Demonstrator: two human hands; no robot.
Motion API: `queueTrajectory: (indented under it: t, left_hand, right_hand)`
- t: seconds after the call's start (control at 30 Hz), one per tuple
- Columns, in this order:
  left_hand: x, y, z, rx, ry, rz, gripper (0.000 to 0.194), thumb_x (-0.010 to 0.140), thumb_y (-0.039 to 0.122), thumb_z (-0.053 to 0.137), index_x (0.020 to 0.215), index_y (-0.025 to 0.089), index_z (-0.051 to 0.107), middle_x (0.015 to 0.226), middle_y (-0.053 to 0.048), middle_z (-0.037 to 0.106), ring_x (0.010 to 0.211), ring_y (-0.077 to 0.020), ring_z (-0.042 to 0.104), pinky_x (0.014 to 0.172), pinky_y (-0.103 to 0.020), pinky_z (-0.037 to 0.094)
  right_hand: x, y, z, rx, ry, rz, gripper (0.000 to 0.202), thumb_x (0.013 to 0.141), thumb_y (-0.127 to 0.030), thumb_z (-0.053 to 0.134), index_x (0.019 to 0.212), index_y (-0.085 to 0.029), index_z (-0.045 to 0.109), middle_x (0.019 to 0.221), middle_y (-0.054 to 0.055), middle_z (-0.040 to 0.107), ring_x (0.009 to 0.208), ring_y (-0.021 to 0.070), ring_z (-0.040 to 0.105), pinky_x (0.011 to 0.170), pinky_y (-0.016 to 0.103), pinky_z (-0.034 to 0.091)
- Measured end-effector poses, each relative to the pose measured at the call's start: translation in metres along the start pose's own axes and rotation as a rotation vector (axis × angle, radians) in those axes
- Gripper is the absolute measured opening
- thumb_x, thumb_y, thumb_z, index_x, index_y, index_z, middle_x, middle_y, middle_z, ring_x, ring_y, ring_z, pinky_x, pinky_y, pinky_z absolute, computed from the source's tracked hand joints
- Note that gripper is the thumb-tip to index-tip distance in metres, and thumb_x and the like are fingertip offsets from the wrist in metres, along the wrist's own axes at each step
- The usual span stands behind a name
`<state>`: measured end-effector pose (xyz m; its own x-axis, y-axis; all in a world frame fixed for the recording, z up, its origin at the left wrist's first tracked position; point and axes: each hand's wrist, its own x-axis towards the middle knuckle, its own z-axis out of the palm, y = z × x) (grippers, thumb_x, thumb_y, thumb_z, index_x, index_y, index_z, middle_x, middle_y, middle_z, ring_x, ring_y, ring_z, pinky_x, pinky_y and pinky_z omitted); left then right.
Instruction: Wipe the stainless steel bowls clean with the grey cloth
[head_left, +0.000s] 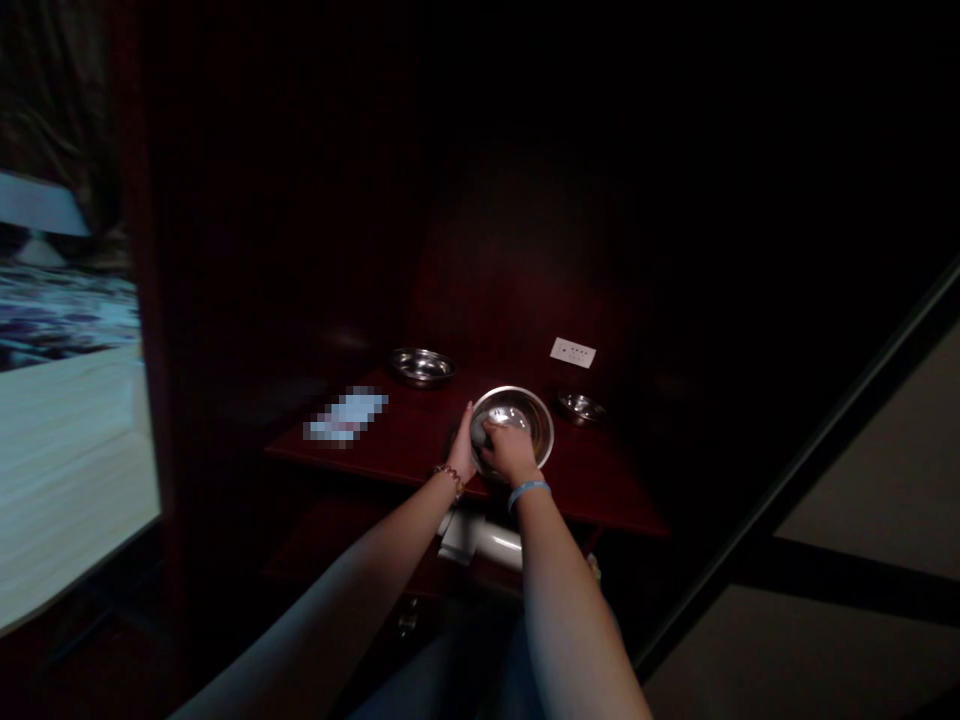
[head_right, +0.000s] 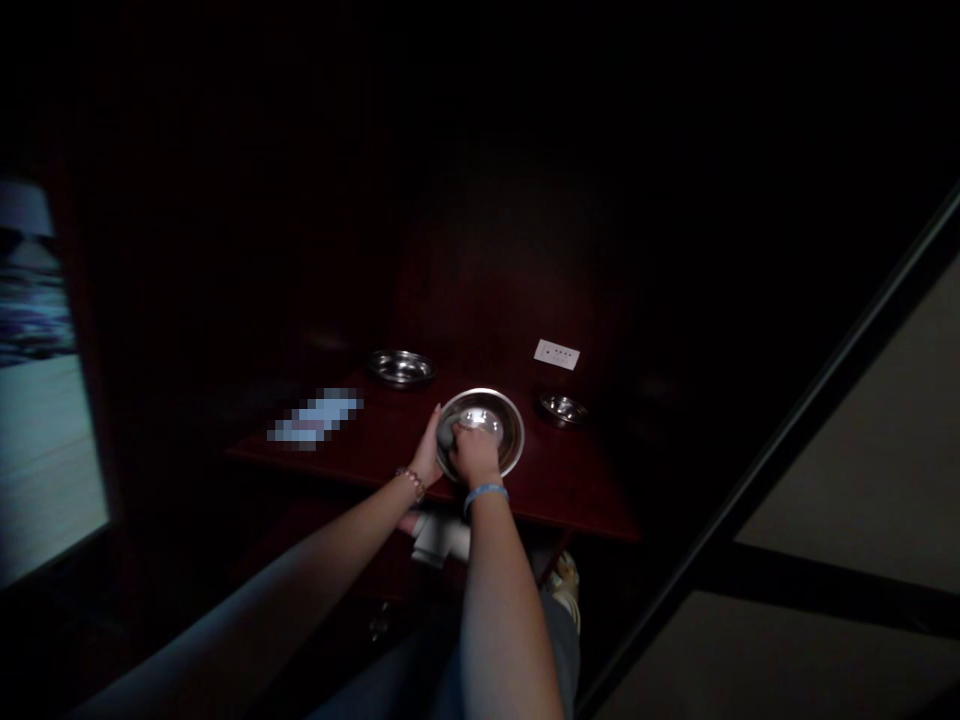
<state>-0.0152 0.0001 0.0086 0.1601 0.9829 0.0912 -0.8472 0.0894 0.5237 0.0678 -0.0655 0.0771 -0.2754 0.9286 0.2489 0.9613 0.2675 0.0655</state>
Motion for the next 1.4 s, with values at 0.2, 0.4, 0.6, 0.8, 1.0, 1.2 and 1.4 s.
queueTrajectory:
  t: [0.2,0.4,0.6,0.8,1.0,1.2,1.4]
  left_hand:
    - [-0.002,0.000,0.006,0.040,-0.002,0.014,0.055,0.086,0.062,0.062,0.113,0.014,0.074,0.115,-0.011,0.075,0.114,-0.0278,0.067,0.102,-0.037,0.050]
    - [-0.002,-0.002,0.005,0.070,-0.058,-0.037,0.062,0.085,0.066,0.060,0.114,0.013,0.073,0.117,-0.014,0.074,0.116,-0.0316,0.066,0.102,-0.041,0.050]
    - [-0.001,-0.003,0.002,0.055,-0.065,-0.004,0.058,0.084,0.063,0.064,0.117,0.016,0.072,0.116,-0.012,0.075,0.115,-0.0299,0.067,0.102,-0.039,0.050]
    - [-0.004,0.000,0.006,0.069,-0.053,0.014,0.054,0.085,0.062,0.062,0.111,0.016,0.074,0.114,-0.010,0.076,0.115,-0.0289,0.066,0.104,-0.038,0.049]
    - [-0.009,0.002,0.008,0.082,0.015,0.024,0.050,0.085,0.060,0.065,0.108,0.016,0.074,0.110,-0.010,0.077,0.111,-0.0282,0.068,0.100,-0.037,0.051]
    - [-0.012,0.005,0.015,0.054,0.025,0.001,0.051,0.084,0.060,0.065,0.109,0.016,0.074,0.104,-0.010,0.078,0.107,-0.0288,0.070,0.099,-0.038,0.053]
    - [-0.006,0.001,0.010,0.115,-0.033,-0.006,0.056,0.086,0.062,0.062,0.117,0.016,0.071,0.109,-0.010,0.077,0.112,-0.0287,0.068,0.102,-0.039,0.050]
  right_hand:
    - [-0.010,0.019,-0.001,0.117,-0.245,0.067,0.038,0.085,-0.035,0.064,0.117,-0.017,0.073,0.123,0.014,0.071,0.113,0.0276,0.066,0.094,0.031,0.049]
    - [-0.033,0.065,-0.017,0.283,-0.286,0.185,0.035,0.085,-0.033,0.067,0.116,-0.020,0.072,0.114,0.007,0.075,0.105,0.0217,0.069,0.086,0.024,0.049]
    - [-0.053,0.076,-0.038,0.141,0.043,0.344,0.048,0.090,-0.042,0.057,0.135,-0.023,0.058,0.122,0.010,0.071,0.110,0.0256,0.066,0.085,0.031,0.049]
    - [-0.055,0.075,-0.035,0.049,0.219,0.227,0.041,0.092,-0.030,0.058,0.132,-0.023,0.058,0.126,0.008,0.066,0.116,0.0223,0.060,0.095,0.031,0.044]
    - [-0.043,0.062,-0.032,-0.083,0.292,0.122,0.039,0.093,-0.025,0.056,0.132,-0.023,0.060,0.135,0.009,0.060,0.120,0.0251,0.051,0.098,0.034,0.042]
    - [-0.036,0.051,-0.030,-0.186,0.179,0.042,0.043,0.097,-0.016,0.042,0.135,-0.025,0.061,0.139,0.009,0.060,0.125,0.0268,0.047,0.098,0.039,0.040]
    - [-0.038,0.057,-0.025,-0.122,0.013,0.134,0.043,0.095,-0.010,0.042,0.123,-0.022,0.072,0.128,0.014,0.068,0.128,0.0304,0.050,0.101,0.043,0.041]
